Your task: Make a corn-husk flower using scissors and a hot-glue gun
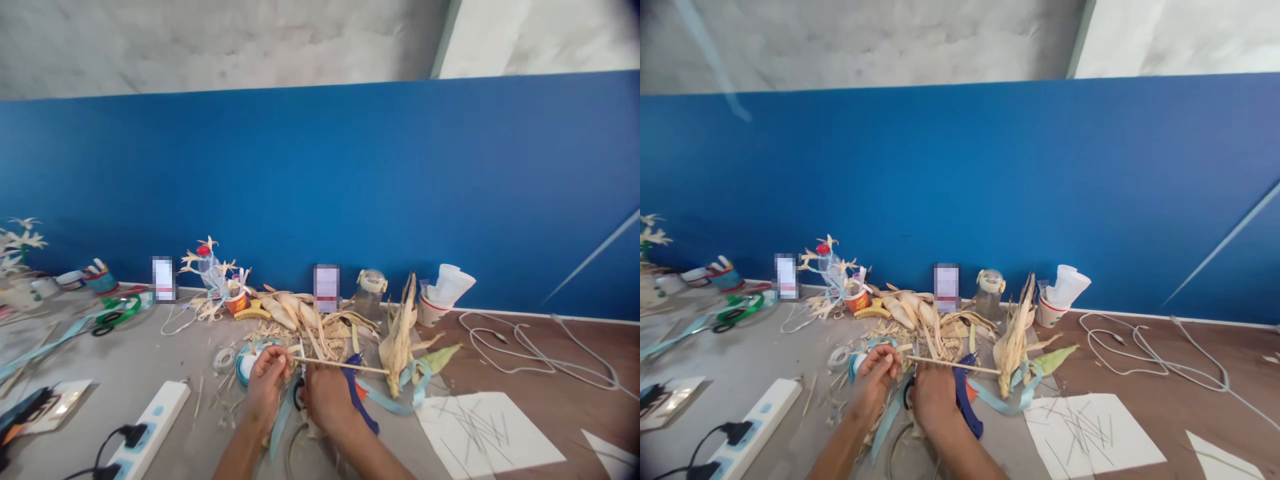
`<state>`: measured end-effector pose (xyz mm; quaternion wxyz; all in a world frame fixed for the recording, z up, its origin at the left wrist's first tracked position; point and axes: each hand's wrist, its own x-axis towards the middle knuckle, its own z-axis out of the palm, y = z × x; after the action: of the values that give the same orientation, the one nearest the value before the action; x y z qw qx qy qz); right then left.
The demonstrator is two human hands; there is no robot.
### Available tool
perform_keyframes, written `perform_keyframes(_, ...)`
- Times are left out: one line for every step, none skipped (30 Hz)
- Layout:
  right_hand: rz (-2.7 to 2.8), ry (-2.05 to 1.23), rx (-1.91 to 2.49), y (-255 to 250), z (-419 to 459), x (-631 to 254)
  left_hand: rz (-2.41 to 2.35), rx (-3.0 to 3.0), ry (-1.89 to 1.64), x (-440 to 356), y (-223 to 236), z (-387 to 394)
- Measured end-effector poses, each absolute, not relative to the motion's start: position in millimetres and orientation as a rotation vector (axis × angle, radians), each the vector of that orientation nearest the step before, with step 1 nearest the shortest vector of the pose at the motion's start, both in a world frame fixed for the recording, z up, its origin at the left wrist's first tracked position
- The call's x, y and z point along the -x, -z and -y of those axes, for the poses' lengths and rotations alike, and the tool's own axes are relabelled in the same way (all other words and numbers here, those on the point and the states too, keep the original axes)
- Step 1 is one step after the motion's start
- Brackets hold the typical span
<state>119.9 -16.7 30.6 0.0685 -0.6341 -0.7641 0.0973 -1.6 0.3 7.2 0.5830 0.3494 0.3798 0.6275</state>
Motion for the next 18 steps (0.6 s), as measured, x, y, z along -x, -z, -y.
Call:
perform_keyframes(2.294, -0.299, 1.917, -30.8, 17.4, -117.3, -0.889, -0.817, -1.472, 1.5, -7.7, -0.1)
perform_keyframes(2.293, -0.306, 1.917, -31.2, 18.1, -115.1, -0.895, -0.82, -1.48, 1.4, -7.9, 0.0)
perform_keyframes(2.297, -0.316, 1.913, -31.4, 18.6, -113.3, -0.906, -0.82, -1.491, 1.3, -7.7, -0.1)
perform_keyframes(2.303, -0.328, 1.908, -31.5, 18.8, -112.0, -0.915, -0.822, -1.503, 1.4, -7.0, -0.3)
perform_keyframes(2.307, -0.338, 1.908, -31.3, 18.8, -111.1, -0.919, -0.826, -1.509, 1.8, -5.9, -0.8)
perform_keyframes(2.306, -0.345, 1.909, -30.9, 18.6, -110.6, -0.925, -0.819, -1.518, 2.4, -4.5, -1.4)
perform_keyframes(2.299, -0.347, 1.911, -30.4, 18.3, -110.3, -0.931, -0.811, -1.524, 3.2, -3.0, -2.2)
perform_keyframes(2.286, -0.351, 1.916, -29.8, 17.8, -110.3, -0.944, -0.799, -1.522, 4.0, -1.6, -3.2)
perform_keyframes(2.272, -0.363, 1.92, -29.2, 17.3, -110.4, -0.952, -0.793, -1.525, 4.9, -0.5, -4.2)
perform_keyframes(2.26, -0.379, 1.922, -28.8, 16.8, -110.6, -0.956, -0.79, -1.528, 5.7, 0.2, -5.2)
perform_keyframes(2.254, -0.394, 1.923, -28.5, 16.2, -110.6, -0.958, -0.79, -1.527, 6.2, 0.3, -6.0)
perform_keyframes(2.253, -0.41, 1.925, -28.3, 15.5, -110.6, -0.964, -0.783, -1.525, 6.4, -0.1, -6.6)
perform_keyframes(2.252, -0.426, 1.94, -28.3, 14.7, -110.3, -0.97, -0.777, -1.518, 6.4, -0.9, -7.0)
perform_keyframes(2.25, -0.438, 1.963, -28.3, 13.8, -110.0, -0.978, -0.771, -1.509, 6.2, -1.8, -7.1)
perform_keyframes(2.245, -0.446, 1.985, -28.3, 12.9, -109.8, -0.985, -0.764, -1.501, 5.9, -2.6, -7.2)
perform_keyframes(2.235, -0.458, 2.002, -28.3, 12.0, -109.8, -0.99, -0.756, -1.498, 5.5, -3.1, -7.3)
perform_keyframes(2.222, -0.481, 2.013, -28.1, 11.4, -110.2, -0.997, -0.743, -1.498, 5.3, -3.3, -7.5)
perform_keyframes(2.209, -0.504, 2.011, -27.9, 10.9, -111.4, -0.996, -0.733, -1.494, 5.3, -2.9, -7.8)
